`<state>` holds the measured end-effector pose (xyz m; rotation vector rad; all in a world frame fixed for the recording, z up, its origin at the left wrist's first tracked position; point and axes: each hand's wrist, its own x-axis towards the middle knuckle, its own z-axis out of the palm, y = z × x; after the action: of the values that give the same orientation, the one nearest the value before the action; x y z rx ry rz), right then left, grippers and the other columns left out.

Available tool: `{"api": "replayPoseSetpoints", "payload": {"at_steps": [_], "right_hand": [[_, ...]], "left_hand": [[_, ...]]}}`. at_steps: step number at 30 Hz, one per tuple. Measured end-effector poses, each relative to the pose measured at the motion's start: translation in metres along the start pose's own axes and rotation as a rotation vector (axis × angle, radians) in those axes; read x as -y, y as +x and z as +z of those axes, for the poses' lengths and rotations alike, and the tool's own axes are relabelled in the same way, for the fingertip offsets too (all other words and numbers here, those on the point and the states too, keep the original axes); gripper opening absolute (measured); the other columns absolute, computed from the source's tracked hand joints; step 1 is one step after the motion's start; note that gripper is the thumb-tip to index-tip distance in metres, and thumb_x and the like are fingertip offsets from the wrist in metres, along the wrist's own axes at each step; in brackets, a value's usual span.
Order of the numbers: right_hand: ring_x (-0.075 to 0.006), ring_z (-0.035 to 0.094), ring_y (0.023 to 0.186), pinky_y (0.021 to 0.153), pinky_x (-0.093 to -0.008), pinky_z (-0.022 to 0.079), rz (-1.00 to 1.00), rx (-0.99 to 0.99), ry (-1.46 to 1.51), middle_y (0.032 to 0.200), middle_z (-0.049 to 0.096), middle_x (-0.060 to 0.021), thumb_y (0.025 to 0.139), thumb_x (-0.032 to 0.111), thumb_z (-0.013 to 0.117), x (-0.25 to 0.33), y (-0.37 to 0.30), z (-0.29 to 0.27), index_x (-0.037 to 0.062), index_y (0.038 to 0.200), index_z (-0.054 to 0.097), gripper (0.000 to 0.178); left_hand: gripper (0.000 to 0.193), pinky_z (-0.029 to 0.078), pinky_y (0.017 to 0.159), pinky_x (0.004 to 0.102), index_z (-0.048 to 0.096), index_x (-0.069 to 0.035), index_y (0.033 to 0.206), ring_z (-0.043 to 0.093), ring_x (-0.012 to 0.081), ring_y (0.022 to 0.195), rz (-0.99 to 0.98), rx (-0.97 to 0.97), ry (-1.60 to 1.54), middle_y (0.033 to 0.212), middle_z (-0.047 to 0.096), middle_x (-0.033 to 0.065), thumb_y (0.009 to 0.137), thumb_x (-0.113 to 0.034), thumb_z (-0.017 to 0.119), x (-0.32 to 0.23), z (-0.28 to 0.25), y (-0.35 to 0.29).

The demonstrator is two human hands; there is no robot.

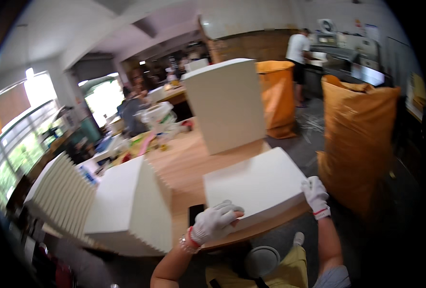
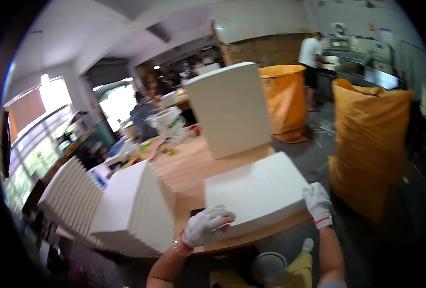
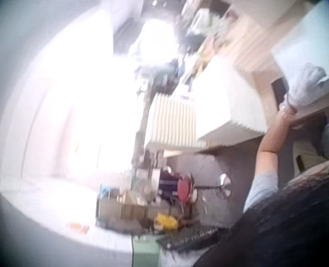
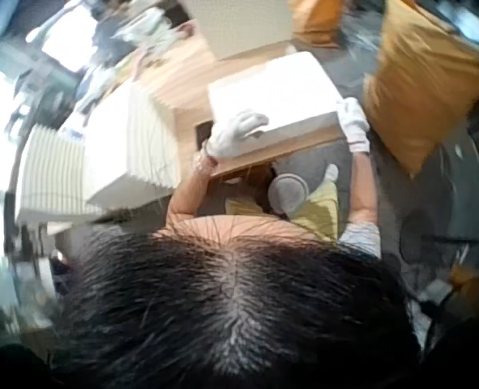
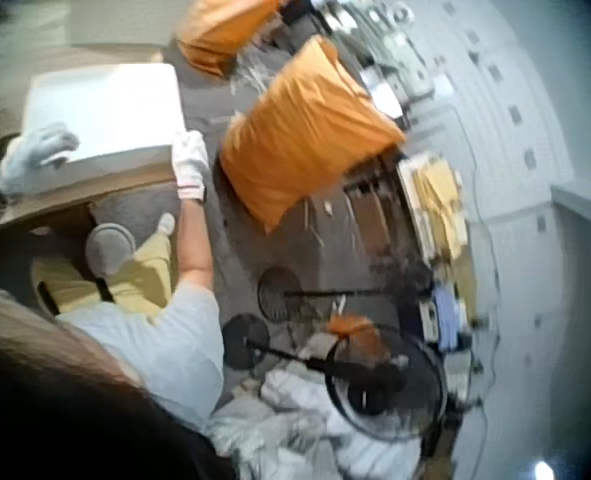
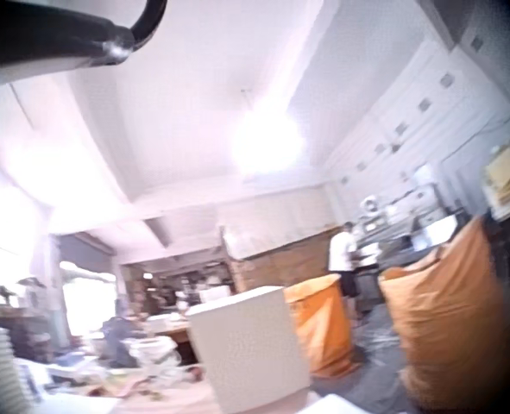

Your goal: The person repeatedly folds white paper sheets into box shapes and stacks them on a table. The process involves picking up a sheet, folding it into a specific shape, and placing it onto a growing pile of finished boxes. The person wears white gloves throughout the task.

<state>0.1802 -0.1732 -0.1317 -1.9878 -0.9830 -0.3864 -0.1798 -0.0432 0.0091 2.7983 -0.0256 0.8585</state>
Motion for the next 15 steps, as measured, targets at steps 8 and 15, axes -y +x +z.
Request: {"api": "replayPoseSetpoints", "payload": {"at_steps": [8,15], "right_hand": [[-0.0358,0.061,0.069,0.062,-0.0469,0.049,-0.354,0.021,-0.121,0.069,0.056,-0.0134,0.095,0.042,0.071,0.005,0.029,-0.024,0.0092,0.078,0.061,0.038],[-0.0351,0.058,0.064,0.058,-0.0457,0.047,-0.517,-0.005,0.146,0.067,0.055,-0.0138,0.094,0.041,0.072,0.048,0.070,-0.005,0.0095,0.071,0.056,0.043]], "left_hand": [[0.014,0.054,0.086,0.0422,0.064,-0.005,0.097,0.064,0.0345,0.098,-0.028,0.285,-0.269,0.101,0.067,0.0112,0.083,-0.009,0.067,0.070,0.138,0.099],[0.015,0.054,0.082,0.0421,0.062,-0.005,0.091,0.063,0.0339,0.095,-0.035,0.186,-0.252,0.097,0.067,0.0102,0.078,-0.005,0.069,0.065,0.149,0.106]]}}
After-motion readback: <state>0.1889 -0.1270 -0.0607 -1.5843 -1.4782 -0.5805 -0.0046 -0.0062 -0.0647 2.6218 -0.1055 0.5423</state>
